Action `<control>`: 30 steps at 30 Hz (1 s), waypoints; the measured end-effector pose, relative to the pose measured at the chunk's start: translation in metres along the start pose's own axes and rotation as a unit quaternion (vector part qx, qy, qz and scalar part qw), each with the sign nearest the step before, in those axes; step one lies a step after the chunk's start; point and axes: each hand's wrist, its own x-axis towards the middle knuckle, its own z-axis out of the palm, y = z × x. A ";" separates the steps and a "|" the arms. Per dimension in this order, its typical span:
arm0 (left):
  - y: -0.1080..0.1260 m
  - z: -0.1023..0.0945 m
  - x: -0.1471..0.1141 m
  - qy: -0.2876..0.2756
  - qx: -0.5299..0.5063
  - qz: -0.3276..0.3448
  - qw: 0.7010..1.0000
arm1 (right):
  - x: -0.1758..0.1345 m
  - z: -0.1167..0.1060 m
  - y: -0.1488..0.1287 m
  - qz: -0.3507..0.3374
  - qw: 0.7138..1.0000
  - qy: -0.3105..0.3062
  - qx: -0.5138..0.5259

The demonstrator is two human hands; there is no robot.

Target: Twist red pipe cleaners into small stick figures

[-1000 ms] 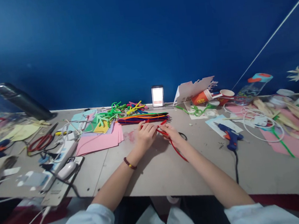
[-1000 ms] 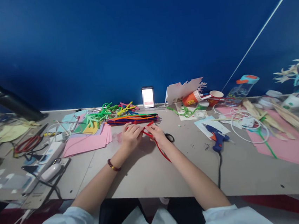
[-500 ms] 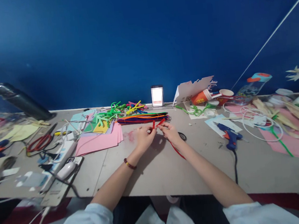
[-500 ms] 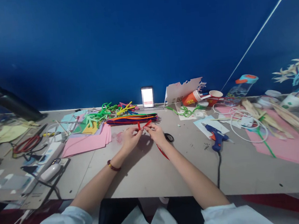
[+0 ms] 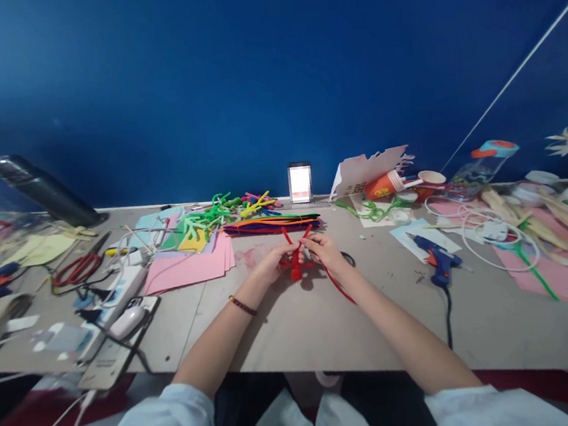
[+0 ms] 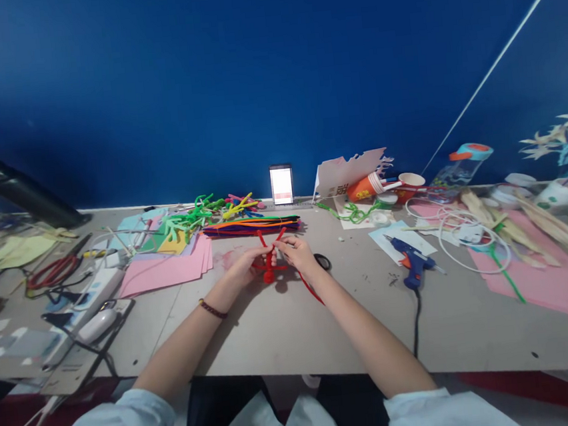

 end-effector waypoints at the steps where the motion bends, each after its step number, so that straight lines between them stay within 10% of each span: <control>1: -0.001 0.001 0.000 0.010 0.027 0.030 0.999 | 0.000 0.000 0.000 -0.001 1.000 0.006 0.002; 6: -0.007 0.004 0.000 0.146 0.163 0.228 0.949 | 0.002 -0.003 0.004 -0.035 0.998 0.058 0.001; 12: -0.013 0.000 -0.001 0.207 0.401 0.427 0.784 | 0.004 0.000 0.011 -0.027 0.994 0.107 -0.021; 21: -0.022 -0.006 0.007 0.230 0.566 0.441 0.657 | 0.000 0.006 0.006 -0.006 0.994 0.102 0.027; 25: -0.023 -0.006 0.008 0.213 0.557 0.460 0.658 | 0.001 0.006 0.007 -0.010 0.995 0.094 0.021; 30: -0.021 0.000 0.006 0.140 0.479 0.401 0.768 | 0.000 0.005 0.008 -0.013 0.996 0.086 0.018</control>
